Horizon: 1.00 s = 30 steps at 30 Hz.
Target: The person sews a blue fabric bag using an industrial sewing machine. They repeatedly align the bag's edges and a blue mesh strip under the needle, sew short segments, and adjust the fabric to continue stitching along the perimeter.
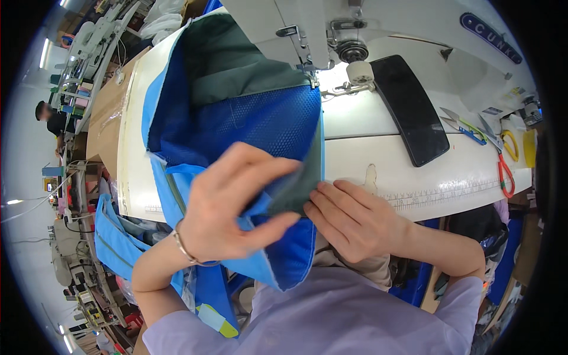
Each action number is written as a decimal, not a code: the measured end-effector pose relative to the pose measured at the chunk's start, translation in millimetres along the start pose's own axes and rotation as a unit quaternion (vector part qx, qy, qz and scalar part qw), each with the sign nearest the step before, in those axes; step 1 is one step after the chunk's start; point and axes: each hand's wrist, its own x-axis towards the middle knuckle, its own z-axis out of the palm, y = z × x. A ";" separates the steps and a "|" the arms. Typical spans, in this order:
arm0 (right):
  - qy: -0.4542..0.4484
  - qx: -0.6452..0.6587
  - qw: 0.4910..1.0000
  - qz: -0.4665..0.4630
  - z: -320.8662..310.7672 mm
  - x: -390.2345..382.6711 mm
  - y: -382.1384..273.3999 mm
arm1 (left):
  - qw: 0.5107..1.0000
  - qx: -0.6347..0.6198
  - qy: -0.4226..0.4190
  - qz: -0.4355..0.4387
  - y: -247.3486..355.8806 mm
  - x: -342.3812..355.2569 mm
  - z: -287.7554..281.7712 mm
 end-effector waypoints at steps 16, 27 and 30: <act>0.011 -0.008 1.000 0.023 10.8 1.6 -0.4 | 0.974 0.170 -0.069 0.132 -34.3 -20.5 30.8; -0.007 -0.004 0.999 -0.041 -0.1 3.6 8.8 | 0.971 0.181 -0.054 0.144 -31.8 -23.1 44.6; -0.018 -0.002 0.999 -0.046 -1.7 5.4 14.4 | 0.970 0.179 -0.052 0.153 -35.5 -21.4 45.4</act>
